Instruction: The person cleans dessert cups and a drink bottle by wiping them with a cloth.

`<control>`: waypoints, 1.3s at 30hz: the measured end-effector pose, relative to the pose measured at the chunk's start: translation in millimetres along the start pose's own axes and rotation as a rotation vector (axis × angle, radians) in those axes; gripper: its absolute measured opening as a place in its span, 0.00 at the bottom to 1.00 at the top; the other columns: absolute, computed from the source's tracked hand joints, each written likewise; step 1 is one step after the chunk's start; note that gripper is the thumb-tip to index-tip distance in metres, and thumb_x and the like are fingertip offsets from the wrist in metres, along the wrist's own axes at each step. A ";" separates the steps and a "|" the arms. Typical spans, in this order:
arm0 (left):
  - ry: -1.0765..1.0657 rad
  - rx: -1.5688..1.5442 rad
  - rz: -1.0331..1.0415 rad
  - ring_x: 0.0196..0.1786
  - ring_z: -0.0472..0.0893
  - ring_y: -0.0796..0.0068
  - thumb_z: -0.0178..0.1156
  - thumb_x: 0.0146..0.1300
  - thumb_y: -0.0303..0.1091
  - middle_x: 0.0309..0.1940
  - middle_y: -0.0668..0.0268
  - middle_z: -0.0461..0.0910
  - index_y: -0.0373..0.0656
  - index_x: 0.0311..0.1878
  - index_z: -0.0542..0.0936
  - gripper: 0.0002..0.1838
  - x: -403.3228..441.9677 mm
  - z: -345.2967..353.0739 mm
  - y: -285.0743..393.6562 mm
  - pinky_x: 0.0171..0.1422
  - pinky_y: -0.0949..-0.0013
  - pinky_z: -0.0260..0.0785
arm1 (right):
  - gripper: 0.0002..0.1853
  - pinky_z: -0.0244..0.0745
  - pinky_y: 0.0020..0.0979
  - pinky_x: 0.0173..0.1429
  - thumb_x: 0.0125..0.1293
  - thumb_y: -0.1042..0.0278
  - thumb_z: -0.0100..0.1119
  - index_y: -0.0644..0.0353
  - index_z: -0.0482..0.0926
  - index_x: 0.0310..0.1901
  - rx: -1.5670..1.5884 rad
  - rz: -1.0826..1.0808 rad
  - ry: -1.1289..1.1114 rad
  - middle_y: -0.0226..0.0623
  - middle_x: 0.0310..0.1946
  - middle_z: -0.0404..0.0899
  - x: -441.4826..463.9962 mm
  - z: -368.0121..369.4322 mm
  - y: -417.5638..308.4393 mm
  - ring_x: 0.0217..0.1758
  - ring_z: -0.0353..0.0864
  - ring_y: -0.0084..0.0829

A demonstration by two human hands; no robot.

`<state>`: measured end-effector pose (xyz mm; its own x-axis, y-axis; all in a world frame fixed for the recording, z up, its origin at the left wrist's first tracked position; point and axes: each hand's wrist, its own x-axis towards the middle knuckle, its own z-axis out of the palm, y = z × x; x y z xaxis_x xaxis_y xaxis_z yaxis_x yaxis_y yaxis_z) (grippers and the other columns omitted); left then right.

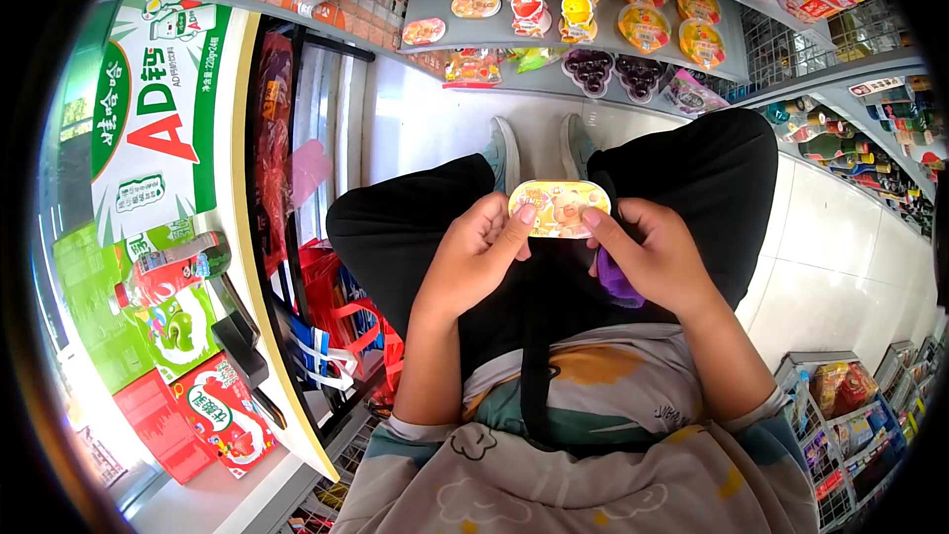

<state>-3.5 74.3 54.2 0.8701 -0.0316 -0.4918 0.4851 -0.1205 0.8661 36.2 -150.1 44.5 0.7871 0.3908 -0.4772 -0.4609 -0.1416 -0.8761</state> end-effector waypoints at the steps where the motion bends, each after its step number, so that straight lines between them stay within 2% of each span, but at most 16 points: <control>1: -0.003 0.023 -0.006 0.32 0.77 0.83 0.54 0.81 0.45 0.27 0.70 0.79 0.37 0.44 0.79 0.18 0.0 -1.7 1.2 0.40 0.76 0.69 | 0.21 0.65 0.23 0.23 0.75 0.55 0.64 0.64 0.80 0.28 0.058 0.032 -0.013 0.27 0.18 0.80 0.3 0.4 1.2 0.19 0.76 0.14; 6: -0.018 -0.019 0.025 0.28 0.74 0.83 0.55 0.81 0.45 0.23 0.71 0.76 0.40 0.39 0.77 0.17 1.6 -4.8 -3.5 0.38 0.76 0.67 | 0.20 0.65 0.22 0.23 0.76 0.55 0.64 0.63 0.81 0.30 0.141 0.075 -0.034 0.25 0.19 0.78 1.2 2.0 9.3 0.19 0.75 0.14; 11: -0.015 -0.223 0.056 0.24 0.70 0.82 0.54 0.81 0.43 0.21 0.71 0.71 0.42 0.36 0.76 0.17 3.8 -6.4 -9.4 0.34 0.74 0.67 | 0.21 0.66 0.21 0.25 0.76 0.55 0.63 0.64 0.80 0.30 0.236 0.107 -0.046 0.26 0.19 0.78 -0.5 5.4 3.9 0.19 0.74 0.14; 17: 0.024 -0.404 0.074 0.23 0.69 0.84 0.58 0.79 0.45 0.22 0.73 0.70 0.42 0.33 0.76 0.19 4.6 -4.7 -5.7 0.31 0.76 0.65 | 0.22 0.68 0.21 0.26 0.77 0.53 0.61 0.64 0.80 0.30 0.277 0.111 -0.098 0.27 0.19 0.78 2.7 7.8 1.4 0.20 0.77 0.16; 20: 0.018 -0.412 0.107 0.23 0.68 0.84 0.57 0.79 0.45 0.22 0.73 0.70 0.41 0.35 0.77 0.19 6.7 -5.5 -7.9 0.30 0.76 0.64 | 0.23 0.70 0.21 0.27 0.78 0.52 0.60 0.64 0.80 0.30 0.342 0.173 -0.106 0.28 0.19 0.78 3.6 10.3 -3.5 0.21 0.78 0.18; 27: 0.044 -0.460 0.070 0.22 0.68 0.83 0.56 0.80 0.46 0.20 0.73 0.69 0.37 0.43 0.81 0.19 21.5 -16.3 -14.1 0.30 0.75 0.62 | 0.28 0.70 0.23 0.31 0.80 0.47 0.55 0.61 0.80 0.25 0.211 0.064 -0.090 0.28 0.20 0.79 16.9 -5.2 -6.7 0.23 0.76 0.17; 29: 0.082 -0.393 0.076 0.21 0.68 0.80 0.54 0.80 0.43 0.19 0.72 0.67 0.38 0.40 0.78 0.17 32.6 -33.7 -10.4 0.30 0.74 0.62 | 0.30 0.68 0.22 0.32 0.80 0.46 0.54 0.61 0.81 0.25 0.040 0.164 -0.048 0.24 0.18 0.76 15.1 -34.5 -19.9 0.24 0.73 0.15; 31: 0.116 -0.231 0.077 0.22 0.68 0.80 0.55 0.80 0.46 0.18 0.73 0.65 0.41 0.36 0.77 0.19 52.1 -58.0 -9.3 0.30 0.75 0.61 | 0.30 0.63 0.24 0.29 0.79 0.46 0.57 0.62 0.81 0.24 -0.215 0.193 0.086 0.21 0.16 0.70 10.8 -63.6 -28.0 0.22 0.65 0.13; 32: 0.125 -0.126 0.090 0.22 0.68 0.81 0.55 0.80 0.48 0.18 0.73 0.66 0.42 0.35 0.76 0.20 65.8 -72.9 -11.2 0.30 0.75 0.60 | 0.31 0.61 0.25 0.28 0.79 0.44 0.57 0.62 0.80 0.22 -0.304 0.186 0.070 0.20 0.15 0.67 9.0 -82.9 -30.5 0.22 0.63 0.14; 35: 0.161 0.169 0.132 0.22 0.69 0.82 0.55 0.79 0.52 0.18 0.72 0.68 0.43 0.31 0.74 0.24 114.6 -107.9 -4.9 0.31 0.75 0.60 | 0.34 0.58 0.27 0.26 0.77 0.43 0.59 0.61 0.71 0.18 -0.376 0.401 0.162 0.19 0.15 0.63 5.7 -110.2 -44.5 0.21 0.59 0.16; 38: 0.147 0.322 0.126 0.22 0.70 0.83 0.55 0.78 0.53 0.20 0.71 0.71 0.43 0.31 0.74 0.24 174.3 -142.3 -4.8 0.31 0.74 0.63 | 0.34 0.58 0.27 0.26 0.77 0.42 0.59 0.59 0.70 0.17 -0.509 0.412 0.128 0.21 0.15 0.62 15.2 -118.7 -22.6 0.21 0.58 0.16; 39: 0.139 0.337 0.127 0.22 0.70 0.82 0.55 0.78 0.53 0.20 0.71 0.72 0.43 0.31 0.74 0.24 199.2 -152.4 -10.4 0.31 0.74 0.64 | 0.33 0.62 0.27 0.26 0.77 0.42 0.58 0.59 0.75 0.17 -0.497 0.451 0.178 0.25 0.14 0.68 21.2 -121.5 -8.2 0.19 0.64 0.18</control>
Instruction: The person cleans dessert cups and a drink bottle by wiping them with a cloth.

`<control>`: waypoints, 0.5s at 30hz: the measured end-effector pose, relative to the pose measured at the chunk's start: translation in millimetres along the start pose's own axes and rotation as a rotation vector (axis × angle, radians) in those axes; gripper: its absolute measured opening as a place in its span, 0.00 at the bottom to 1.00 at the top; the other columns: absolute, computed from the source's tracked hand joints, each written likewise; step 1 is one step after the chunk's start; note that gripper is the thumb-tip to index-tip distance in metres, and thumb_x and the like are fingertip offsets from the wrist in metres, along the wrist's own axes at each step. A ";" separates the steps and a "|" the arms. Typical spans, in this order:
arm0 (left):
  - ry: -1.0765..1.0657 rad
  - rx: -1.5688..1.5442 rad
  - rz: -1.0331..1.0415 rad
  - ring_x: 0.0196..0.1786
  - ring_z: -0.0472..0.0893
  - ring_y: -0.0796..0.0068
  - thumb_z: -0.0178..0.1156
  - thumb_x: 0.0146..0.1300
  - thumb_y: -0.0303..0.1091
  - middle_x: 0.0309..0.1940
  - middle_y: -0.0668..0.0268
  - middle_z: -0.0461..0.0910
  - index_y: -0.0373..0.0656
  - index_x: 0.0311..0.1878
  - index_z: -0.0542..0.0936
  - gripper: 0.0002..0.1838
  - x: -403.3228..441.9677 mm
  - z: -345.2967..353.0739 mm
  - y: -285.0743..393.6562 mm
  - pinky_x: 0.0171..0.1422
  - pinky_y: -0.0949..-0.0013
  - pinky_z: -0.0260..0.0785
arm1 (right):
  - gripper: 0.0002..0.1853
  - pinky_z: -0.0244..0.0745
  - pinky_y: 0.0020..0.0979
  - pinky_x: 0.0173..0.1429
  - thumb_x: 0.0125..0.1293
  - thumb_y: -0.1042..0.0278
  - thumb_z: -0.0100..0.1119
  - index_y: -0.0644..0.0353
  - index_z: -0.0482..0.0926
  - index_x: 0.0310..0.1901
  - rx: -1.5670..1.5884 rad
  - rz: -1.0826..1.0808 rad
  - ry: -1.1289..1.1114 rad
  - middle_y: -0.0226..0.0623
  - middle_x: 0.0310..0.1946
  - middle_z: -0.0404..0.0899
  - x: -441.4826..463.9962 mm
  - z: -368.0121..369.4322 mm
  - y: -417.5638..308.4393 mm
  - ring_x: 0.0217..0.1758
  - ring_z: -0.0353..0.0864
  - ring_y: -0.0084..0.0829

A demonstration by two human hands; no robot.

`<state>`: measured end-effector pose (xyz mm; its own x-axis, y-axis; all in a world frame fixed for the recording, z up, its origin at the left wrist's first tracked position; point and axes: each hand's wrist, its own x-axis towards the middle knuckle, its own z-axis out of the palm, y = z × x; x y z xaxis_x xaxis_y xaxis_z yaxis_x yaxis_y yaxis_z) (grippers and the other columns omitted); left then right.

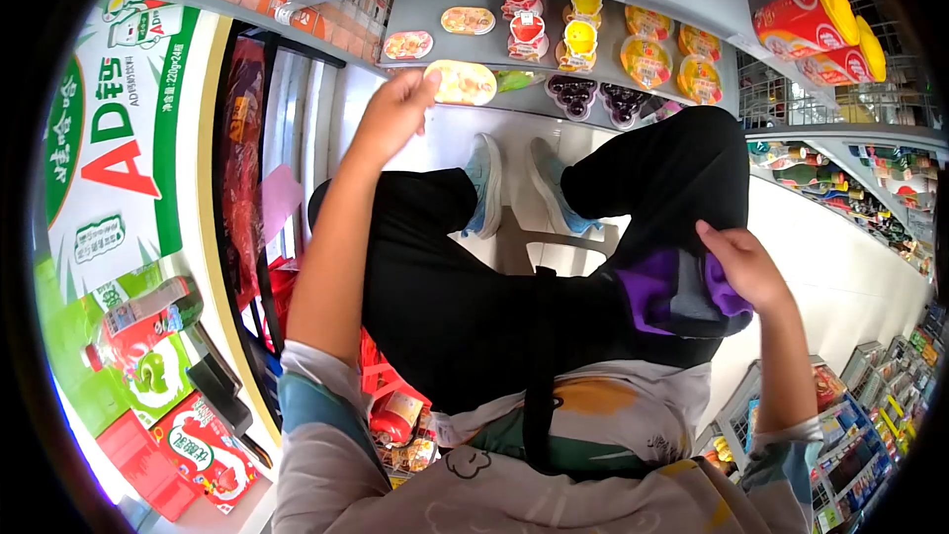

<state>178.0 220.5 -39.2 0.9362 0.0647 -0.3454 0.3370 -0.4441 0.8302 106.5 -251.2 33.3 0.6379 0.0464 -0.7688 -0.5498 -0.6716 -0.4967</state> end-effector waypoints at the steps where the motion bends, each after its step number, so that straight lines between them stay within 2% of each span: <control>1: -0.021 0.028 -0.015 0.22 0.71 0.82 0.55 0.78 0.53 0.21 0.71 0.72 0.43 0.31 0.74 0.24 26.3 -3.5 -13.6 0.30 0.73 0.65 | 0.33 0.64 0.27 0.26 0.77 0.42 0.58 0.59 0.78 0.18 0.181 0.103 0.015 0.27 0.14 0.72 0.6 1.7 -10.7 0.18 0.67 0.20; 2: -0.040 0.057 -0.028 0.22 0.71 0.81 0.55 0.78 0.54 0.22 0.70 0.72 0.44 0.31 0.73 0.24 50.5 -6.2 -23.4 0.29 0.72 0.66 | 0.32 0.66 0.27 0.27 0.76 0.42 0.58 0.60 0.80 0.19 0.363 0.202 0.031 0.30 0.15 0.75 2.4 3.8 -22.2 0.17 0.70 0.22; 3: -0.040 0.103 -0.055 0.23 0.74 0.77 0.57 0.77 0.52 0.23 0.68 0.75 0.41 0.31 0.75 0.24 68.1 -7.2 -26.0 0.29 0.67 0.69 | 0.32 0.66 0.27 0.27 0.76 0.42 0.58 0.60 0.80 0.19 0.352 0.203 0.045 0.30 0.15 0.75 4.2 2.1 -27.6 0.17 0.70 0.22; 6: -0.066 0.193 -0.014 0.22 0.73 0.80 0.54 0.78 0.54 0.23 0.70 0.73 0.44 0.32 0.74 0.24 110.4 -1.8 -36.8 0.28 0.70 0.68 | 0.30 0.68 0.26 0.27 0.76 0.43 0.59 0.61 0.82 0.21 0.311 0.137 -0.070 0.33 0.16 0.79 9.3 4.6 -34.7 0.16 0.73 0.24; 8: -0.063 0.258 0.025 0.22 0.74 0.78 0.55 0.78 0.56 0.24 0.71 0.73 0.43 0.34 0.75 0.24 130.0 -1.5 -42.1 0.27 0.70 0.69 | 0.30 0.67 0.26 0.27 0.75 0.43 0.60 0.59 0.81 0.20 0.334 0.168 -0.014 0.30 0.15 0.77 8.5 13.4 -46.9 0.17 0.71 0.22; 9: -0.077 0.261 -0.053 0.22 0.74 0.78 0.55 0.77 0.57 0.23 0.71 0.73 0.43 0.35 0.75 0.24 133.5 -2.0 -34.5 0.27 0.70 0.69 | 0.30 0.67 0.26 0.27 0.75 0.43 0.60 0.59 0.81 0.20 0.324 0.169 -0.007 0.30 0.15 0.77 11.9 14.5 -48.2 0.17 0.71 0.22; 11: -0.143 0.270 -0.168 0.21 0.75 0.78 0.55 0.75 0.59 0.23 0.71 0.73 0.43 0.40 0.76 0.25 141.9 -4.5 -27.9 0.23 0.69 0.68 | 0.29 0.62 0.27 0.26 0.74 0.44 0.62 0.56 0.77 0.18 0.314 0.141 0.044 0.23 0.14 0.71 23.2 20.5 -41.3 0.17 0.65 0.18; 12: -0.149 0.263 -0.158 0.21 0.75 0.78 0.55 0.75 0.59 0.23 0.71 0.73 0.43 0.40 0.76 0.25 149.0 -5.5 -31.5 0.23 0.69 0.68 | 0.29 0.62 0.27 0.26 0.74 0.44 0.62 0.56 0.77 0.18 0.312 0.145 0.057 0.23 0.14 0.71 26.9 22.2 -40.3 0.17 0.65 0.18; 15: -0.213 0.363 -0.259 0.17 0.73 0.78 0.54 0.76 0.59 0.20 0.71 0.73 0.44 0.40 0.75 0.24 167.1 -7.5 -47.4 0.20 0.70 0.66 | 0.31 0.54 0.29 0.25 0.74 0.45 0.63 0.53 0.71 0.15 0.229 0.114 0.065 0.18 0.14 0.63 29.5 27.9 -50.4 0.19 0.56 0.16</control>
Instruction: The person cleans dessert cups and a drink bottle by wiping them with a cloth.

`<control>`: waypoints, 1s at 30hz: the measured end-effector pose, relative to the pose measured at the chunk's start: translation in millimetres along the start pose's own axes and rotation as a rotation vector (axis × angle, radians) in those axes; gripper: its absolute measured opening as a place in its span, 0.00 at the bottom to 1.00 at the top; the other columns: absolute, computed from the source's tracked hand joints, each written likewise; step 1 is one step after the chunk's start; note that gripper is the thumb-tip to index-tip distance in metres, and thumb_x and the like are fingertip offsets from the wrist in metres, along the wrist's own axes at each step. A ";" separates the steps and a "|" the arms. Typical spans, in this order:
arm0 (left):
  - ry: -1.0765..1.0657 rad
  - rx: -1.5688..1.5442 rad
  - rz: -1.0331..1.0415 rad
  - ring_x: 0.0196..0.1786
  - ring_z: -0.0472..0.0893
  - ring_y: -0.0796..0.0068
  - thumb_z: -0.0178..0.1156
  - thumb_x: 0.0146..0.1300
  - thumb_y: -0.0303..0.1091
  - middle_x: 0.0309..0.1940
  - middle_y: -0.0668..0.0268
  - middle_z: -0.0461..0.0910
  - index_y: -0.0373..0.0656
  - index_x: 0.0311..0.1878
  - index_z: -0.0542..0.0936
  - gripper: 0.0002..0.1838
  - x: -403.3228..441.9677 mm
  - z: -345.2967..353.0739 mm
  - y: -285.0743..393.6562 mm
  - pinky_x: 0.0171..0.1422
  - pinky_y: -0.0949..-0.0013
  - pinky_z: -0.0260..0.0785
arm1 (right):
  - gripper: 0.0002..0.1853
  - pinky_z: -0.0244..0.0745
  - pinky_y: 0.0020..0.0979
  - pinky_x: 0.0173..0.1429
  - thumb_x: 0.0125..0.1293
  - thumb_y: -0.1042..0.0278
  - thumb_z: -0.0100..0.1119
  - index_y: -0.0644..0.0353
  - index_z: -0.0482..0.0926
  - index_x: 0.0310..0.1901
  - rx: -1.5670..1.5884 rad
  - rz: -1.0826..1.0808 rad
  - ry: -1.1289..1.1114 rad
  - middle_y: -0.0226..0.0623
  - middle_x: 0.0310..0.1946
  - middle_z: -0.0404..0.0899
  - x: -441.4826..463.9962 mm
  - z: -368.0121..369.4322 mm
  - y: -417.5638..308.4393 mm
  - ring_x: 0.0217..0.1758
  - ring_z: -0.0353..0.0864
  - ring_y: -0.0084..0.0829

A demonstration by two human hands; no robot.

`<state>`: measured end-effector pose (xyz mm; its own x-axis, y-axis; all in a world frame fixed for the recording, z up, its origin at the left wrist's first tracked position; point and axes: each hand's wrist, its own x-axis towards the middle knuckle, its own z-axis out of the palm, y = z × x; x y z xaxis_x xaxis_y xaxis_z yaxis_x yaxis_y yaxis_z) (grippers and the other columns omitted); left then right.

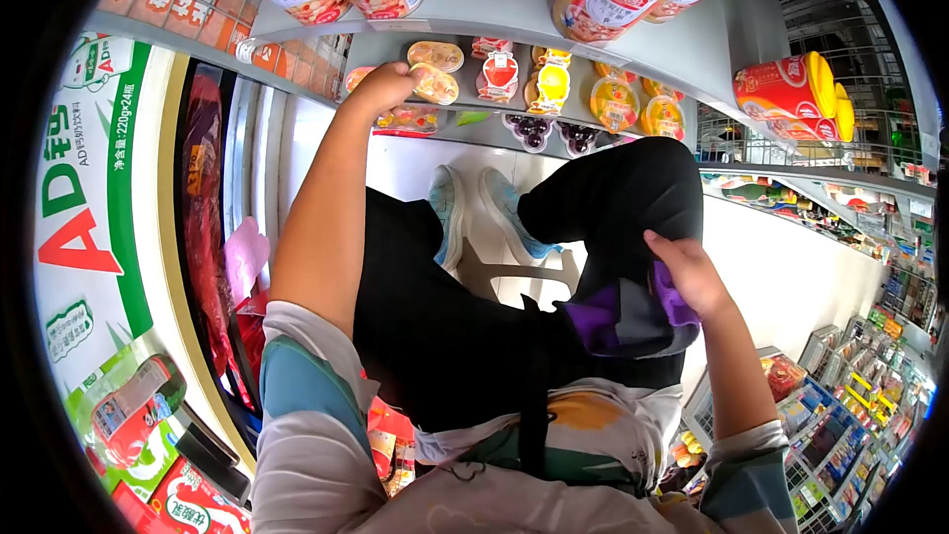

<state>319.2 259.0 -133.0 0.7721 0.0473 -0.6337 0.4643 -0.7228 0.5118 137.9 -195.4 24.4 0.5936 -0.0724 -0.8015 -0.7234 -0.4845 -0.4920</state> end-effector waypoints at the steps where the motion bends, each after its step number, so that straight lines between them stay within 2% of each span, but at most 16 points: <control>1: 0.001 -0.006 0.005 0.17 0.73 0.78 0.54 0.76 0.59 0.20 0.71 0.73 0.44 0.40 0.75 0.24 2.5 -0.1 -0.9 0.20 0.70 0.66 | 0.31 0.54 0.29 0.25 0.74 0.45 0.63 0.53 0.71 0.15 -0.004 -0.002 0.006 0.18 0.14 0.63 -0.8 -0.5 -1.7 0.19 0.56 0.16; 7: -0.018 -0.012 -0.044 0.15 0.72 0.78 0.58 0.74 0.61 0.19 0.71 0.73 0.44 0.35 0.73 0.26 6.3 -0.3 -13.1 0.16 0.71 0.61 | 0.32 0.58 0.29 0.27 0.73 0.45 0.64 0.56 0.72 0.14 -0.064 0.004 0.061 0.19 0.14 0.65 -3.8 7.7 -3.8 0.19 0.59 0.17; 17: -0.017 -0.020 -0.029 0.14 0.73 0.76 0.58 0.74 0.61 0.19 0.70 0.73 0.44 0.33 0.72 0.27 10.8 3.4 -28.4 0.15 0.69 0.61 | 0.32 0.65 0.31 0.30 0.72 0.43 0.64 0.60 0.75 0.16 -0.179 0.009 0.120 0.25 0.14 0.68 -6.9 15.8 -8.7 0.20 0.64 0.21; 19: -0.013 0.035 -0.019 0.21 0.82 0.66 0.54 0.74 0.63 0.27 0.58 0.82 0.35 0.47 0.79 0.32 9.8 5.7 -26.6 0.23 0.63 0.71 | 0.33 0.67 0.33 0.32 0.72 0.42 0.64 0.63 0.76 0.17 -0.203 0.022 0.125 0.28 0.14 0.69 -8.4 17.2 -11.3 0.21 0.65 0.23; 20: -0.018 0.042 -0.031 0.23 0.85 0.65 0.53 0.75 0.62 0.31 0.58 0.84 0.35 0.53 0.79 0.32 9.1 6.6 -26.1 0.28 0.61 0.75 | 0.33 0.67 0.33 0.32 0.72 0.42 0.64 0.63 0.76 0.17 -0.203 0.020 0.125 0.28 0.14 0.69 -8.5 17.6 -11.0 0.21 0.65 0.23; 21: -0.016 0.041 -0.030 0.23 0.85 0.65 0.53 0.75 0.62 0.31 0.58 0.84 0.35 0.53 0.79 0.32 7.4 6.9 -24.8 0.28 0.61 0.75 | 0.33 0.68 0.33 0.32 0.71 0.42 0.64 0.64 0.77 0.17 -0.216 0.001 0.127 0.29 0.14 0.69 -8.2 18.0 -10.1 0.21 0.66 0.24; 24: -0.014 0.072 -0.063 0.25 0.87 0.63 0.48 0.78 0.58 0.35 0.56 0.86 0.36 0.53 0.80 0.29 2.7 8.8 -21.0 0.40 0.56 0.79 | 0.33 0.70 0.34 0.33 0.71 0.42 0.64 0.66 0.78 0.19 -0.237 -0.016 0.135 0.32 0.14 0.70 -6.6 18.5 -7.6 0.21 0.68 0.25; 25: -0.010 0.071 -0.061 0.25 0.87 0.63 0.48 0.78 0.58 0.35 0.56 0.86 0.36 0.53 0.80 0.29 3.9 9.4 -21.2 0.40 0.56 0.79 | 0.33 0.70 0.35 0.34 0.71 0.42 0.64 0.66 0.78 0.19 -0.245 -0.009 0.140 0.33 0.14 0.71 -6.6 18.3 -7.1 0.21 0.68 0.26; 27: 0.021 0.084 -0.035 0.19 0.81 0.65 0.51 0.79 0.56 0.24 0.61 0.80 0.36 0.42 0.76 0.26 3.3 11.0 -18.5 0.28 0.58 0.74 | 0.33 0.70 0.35 0.34 0.71 0.42 0.64 0.66 0.78 0.19 -0.244 -0.018 0.141 0.33 0.14 0.71 -7.6 18.4 -7.7 0.21 0.68 0.26; 28: 0.021 0.123 -0.059 0.22 0.84 0.63 0.50 0.79 0.53 0.28 0.56 0.84 0.34 0.43 0.77 0.26 2.6 10.8 -16.3 0.36 0.56 0.77 | 0.33 0.70 0.35 0.34 0.71 0.42 0.63 0.66 0.78 0.19 -0.242 -0.023 0.141 0.33 0.14 0.71 -8.2 18.8 -7.8 0.21 0.69 0.26; 30: 0.044 0.196 -0.044 0.23 0.85 0.61 0.51 0.78 0.53 0.30 0.53 0.85 0.34 0.43 0.79 0.26 -1.3 9.0 -11.4 0.38 0.55 0.78 | 0.33 0.70 0.35 0.34 0.71 0.42 0.63 0.67 0.78 0.19 -0.239 -0.026 0.145 0.34 0.14 0.71 -9.1 19.6 -8.1 0.21 0.69 0.26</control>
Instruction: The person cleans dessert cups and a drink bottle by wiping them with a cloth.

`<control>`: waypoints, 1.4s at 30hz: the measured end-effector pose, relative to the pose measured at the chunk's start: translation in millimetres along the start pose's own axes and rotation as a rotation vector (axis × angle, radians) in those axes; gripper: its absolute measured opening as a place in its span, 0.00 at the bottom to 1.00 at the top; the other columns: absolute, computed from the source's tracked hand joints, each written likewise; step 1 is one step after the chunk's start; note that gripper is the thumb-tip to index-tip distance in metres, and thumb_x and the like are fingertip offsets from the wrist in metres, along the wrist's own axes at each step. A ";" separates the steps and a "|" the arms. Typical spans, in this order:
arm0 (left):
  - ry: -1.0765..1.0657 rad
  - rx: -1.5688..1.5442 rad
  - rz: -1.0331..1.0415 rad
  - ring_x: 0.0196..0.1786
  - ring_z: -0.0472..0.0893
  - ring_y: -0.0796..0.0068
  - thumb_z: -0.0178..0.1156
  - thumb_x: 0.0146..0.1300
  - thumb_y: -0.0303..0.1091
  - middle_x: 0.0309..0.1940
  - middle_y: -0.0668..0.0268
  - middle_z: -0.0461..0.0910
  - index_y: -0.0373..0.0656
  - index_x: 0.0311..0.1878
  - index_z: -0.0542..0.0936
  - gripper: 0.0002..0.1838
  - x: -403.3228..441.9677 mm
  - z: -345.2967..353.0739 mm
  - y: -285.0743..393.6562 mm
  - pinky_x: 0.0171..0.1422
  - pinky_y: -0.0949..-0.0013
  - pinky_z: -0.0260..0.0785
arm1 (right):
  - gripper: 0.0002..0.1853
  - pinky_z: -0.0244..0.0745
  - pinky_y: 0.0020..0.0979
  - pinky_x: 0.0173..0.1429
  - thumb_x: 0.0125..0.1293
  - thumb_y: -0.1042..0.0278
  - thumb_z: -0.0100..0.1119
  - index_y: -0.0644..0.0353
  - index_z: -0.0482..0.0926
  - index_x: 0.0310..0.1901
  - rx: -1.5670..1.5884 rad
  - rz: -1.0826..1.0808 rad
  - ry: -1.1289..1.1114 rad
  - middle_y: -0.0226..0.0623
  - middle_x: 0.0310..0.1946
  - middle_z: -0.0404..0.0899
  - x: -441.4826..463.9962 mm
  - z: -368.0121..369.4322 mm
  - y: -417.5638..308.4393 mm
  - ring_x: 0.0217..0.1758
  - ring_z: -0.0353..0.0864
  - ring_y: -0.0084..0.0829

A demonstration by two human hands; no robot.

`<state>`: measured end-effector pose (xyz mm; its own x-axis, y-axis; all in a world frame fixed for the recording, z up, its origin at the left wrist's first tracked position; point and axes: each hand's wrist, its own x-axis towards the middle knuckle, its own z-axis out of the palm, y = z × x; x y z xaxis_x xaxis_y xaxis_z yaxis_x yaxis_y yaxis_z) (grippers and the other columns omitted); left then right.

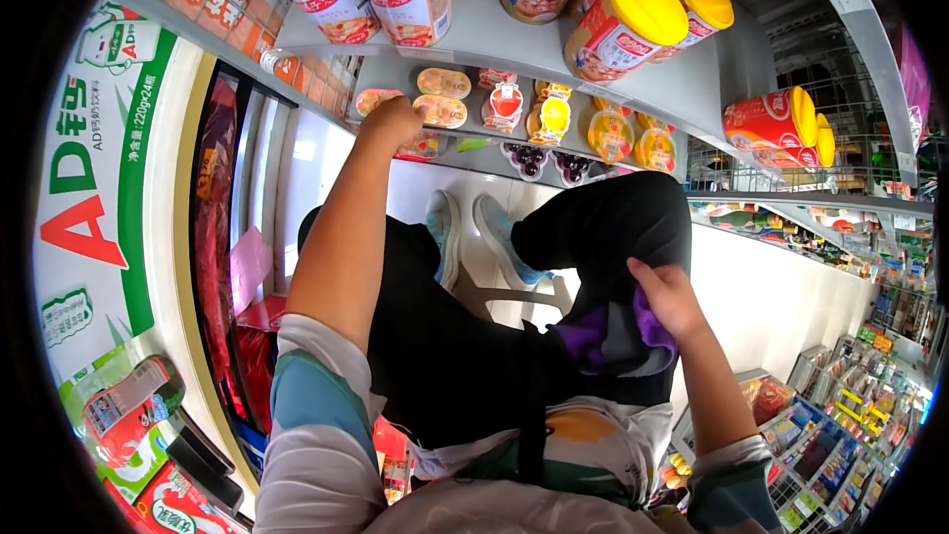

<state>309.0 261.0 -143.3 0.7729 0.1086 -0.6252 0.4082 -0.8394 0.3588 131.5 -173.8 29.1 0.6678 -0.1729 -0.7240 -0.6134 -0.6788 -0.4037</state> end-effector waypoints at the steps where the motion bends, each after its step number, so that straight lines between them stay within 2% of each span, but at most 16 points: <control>1: 0.023 0.073 0.015 0.24 0.86 0.59 0.52 0.78 0.52 0.32 0.51 0.86 0.33 0.44 0.80 0.26 -2.2 -2.4 3.6 0.40 0.54 0.79 | 0.33 0.71 0.35 0.34 0.71 0.42 0.63 0.67 0.79 0.19 0.004 0.000 0.004 0.34 0.14 0.71 -0.1 -0.3 -0.3 0.21 0.69 0.26; 2: 0.012 0.120 -0.076 0.57 0.85 0.54 0.55 0.73 0.52 0.54 0.51 0.86 0.36 0.55 0.83 0.26 -2.8 -4.4 9.2 0.61 0.52 0.77 | 0.33 0.71 0.35 0.34 0.71 0.42 0.63 0.67 0.79 0.19 0.004 -0.003 0.007 0.34 0.14 0.71 -0.5 -0.8 -0.5 0.21 0.69 0.26; 5: 0.121 0.175 -0.052 0.60 0.84 0.55 0.58 0.71 0.52 0.57 0.52 0.85 0.37 0.56 0.83 0.25 -14.2 -8.1 15.6 0.62 0.52 0.76 | 0.33 0.71 0.35 0.34 0.71 0.42 0.64 0.67 0.79 0.19 -0.006 -0.008 0.005 0.34 0.14 0.72 0.8 -2.3 0.1 0.21 0.69 0.27; 9: 0.156 0.183 -0.083 0.59 0.85 0.54 0.61 0.69 0.51 0.56 0.53 0.85 0.39 0.55 0.83 0.25 -24.1 -12.6 21.3 0.62 0.52 0.76 | 0.33 0.71 0.35 0.33 0.71 0.43 0.64 0.67 0.78 0.18 0.000 -0.005 0.005 0.34 0.13 0.72 4.4 -1.4 3.5 0.20 0.70 0.26; 12: 0.213 0.164 -0.082 0.56 0.85 0.49 0.63 0.64 0.56 0.53 0.50 0.86 0.37 0.53 0.84 0.29 -23.6 -14.6 22.7 0.61 0.51 0.77 | 0.33 0.71 0.35 0.33 0.71 0.44 0.64 0.67 0.78 0.18 0.003 0.001 0.011 0.34 0.13 0.72 4.0 -2.3 0.3 0.20 0.70 0.27; 14: 0.357 0.148 0.047 0.56 0.84 0.48 0.63 0.64 0.51 0.51 0.51 0.86 0.39 0.54 0.84 0.25 -14.1 -11.6 24.3 0.62 0.50 0.76 | 0.32 0.71 0.35 0.33 0.71 0.44 0.64 0.67 0.79 0.18 0.000 -0.006 0.020 0.34 0.13 0.72 4.5 -2.8 0.2 0.20 0.70 0.27; 15: 0.359 0.142 0.043 0.56 0.84 0.48 0.63 0.64 0.51 0.51 0.51 0.86 0.39 0.54 0.84 0.25 -4.9 -5.7 23.3 0.62 0.50 0.76 | 0.32 0.71 0.35 0.33 0.71 0.44 0.64 0.67 0.79 0.18 -0.002 -0.004 0.023 0.35 0.13 0.72 6.8 -2.1 2.4 0.20 0.71 0.27; 17: 0.606 0.144 0.417 0.60 0.81 0.48 0.60 0.67 0.44 0.52 0.52 0.85 0.41 0.52 0.84 0.19 13.8 10.5 20.7 0.65 0.50 0.73 | 0.32 0.71 0.35 0.33 0.71 0.44 0.64 0.67 0.79 0.19 -0.008 -0.002 0.027 0.35 0.13 0.73 10.9 -3.0 2.2 0.20 0.72 0.27; 18: 0.602 0.140 0.416 0.60 0.81 0.48 0.60 0.67 0.44 0.52 0.52 0.85 0.41 0.52 0.84 0.19 15.4 15.5 22.8 0.65 0.50 0.73 | 0.32 0.72 0.35 0.33 0.71 0.44 0.64 0.68 0.80 0.19 -0.012 -0.015 0.038 0.36 0.14 0.74 11.6 -3.4 2.2 0.20 0.73 0.28; 20: 0.593 0.195 0.486 0.65 0.76 0.53 0.58 0.68 0.36 0.60 0.56 0.81 0.43 0.57 0.81 0.17 19.5 24.2 29.3 0.71 0.53 0.69 | 0.32 0.72 0.35 0.34 0.71 0.44 0.64 0.68 0.80 0.19 -0.013 -0.024 0.053 0.37 0.14 0.75 12.7 -3.6 2.8 0.21 0.75 0.28; 24: 0.486 0.170 0.479 0.67 0.74 0.53 0.58 0.69 0.36 0.62 0.56 0.78 0.44 0.60 0.80 0.18 10.5 20.9 47.8 0.73 0.51 0.67 | 0.32 0.73 0.36 0.35 0.71 0.44 0.63 0.69 0.80 0.20 -0.012 -0.004 0.055 0.39 0.14 0.75 16.9 -6.4 5.8 0.21 0.77 0.30; 26: 0.337 0.240 0.433 0.66 0.76 0.48 0.52 0.75 0.39 0.63 0.52 0.78 0.45 0.63 0.78 0.18 6.6 16.4 56.3 0.73 0.50 0.67 | 0.32 0.73 0.36 0.36 0.71 0.44 0.63 0.69 0.80 0.20 -0.012 0.005 0.058 0.40 0.14 0.76 16.6 -7.6 6.7 0.22 0.77 0.31; 30: 0.499 0.194 0.504 0.69 0.73 0.49 0.55 0.74 0.39 0.67 0.53 0.75 0.46 0.62 0.79 0.18 22.1 39.5 47.5 0.75 0.51 0.65 | 0.33 0.74 0.36 0.37 0.70 0.43 0.63 0.69 0.81 0.20 -0.009 0.024 0.071 0.41 0.15 0.76 16.7 -9.2 10.9 0.23 0.78 0.32; 33: 0.389 0.231 0.464 0.72 0.71 0.49 0.57 0.72 0.36 0.71 0.54 0.71 0.47 0.63 0.79 0.18 22.9 36.5 52.6 0.76 0.52 0.65 | 0.33 0.74 0.36 0.38 0.70 0.43 0.63 0.70 0.81 0.20 -0.006 0.027 0.079 0.42 0.16 0.77 14.3 -10.6 12.0 0.24 0.79 0.32; 35: 0.330 0.136 0.392 0.73 0.69 0.49 0.58 0.71 0.33 0.72 0.55 0.70 0.48 0.65 0.79 0.20 24.5 36.6 51.8 0.77 0.54 0.64 | 0.33 0.75 0.36 0.38 0.70 0.43 0.63 0.70 0.81 0.20 -0.003 0.030 0.086 0.43 0.16 0.78 14.4 -11.2 13.3 0.24 0.80 0.32; 42: 0.303 0.166 0.373 0.76 0.66 0.52 0.57 0.70 0.32 0.73 0.56 0.69 0.49 0.68 0.77 0.23 15.9 32.4 52.1 0.78 0.55 0.64 | 0.33 0.75 0.37 0.39 0.70 0.43 0.62 0.70 0.82 0.21 -0.020 0.030 0.066 0.44 0.16 0.78 15.9 -13.2 13.7 0.24 0.80 0.34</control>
<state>326.8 201.7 -156.9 0.9677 -0.0859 -0.2370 0.0134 -0.9213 0.3886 139.3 -195.2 19.5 0.6760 -0.2395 -0.6969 -0.6253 -0.6868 -0.3705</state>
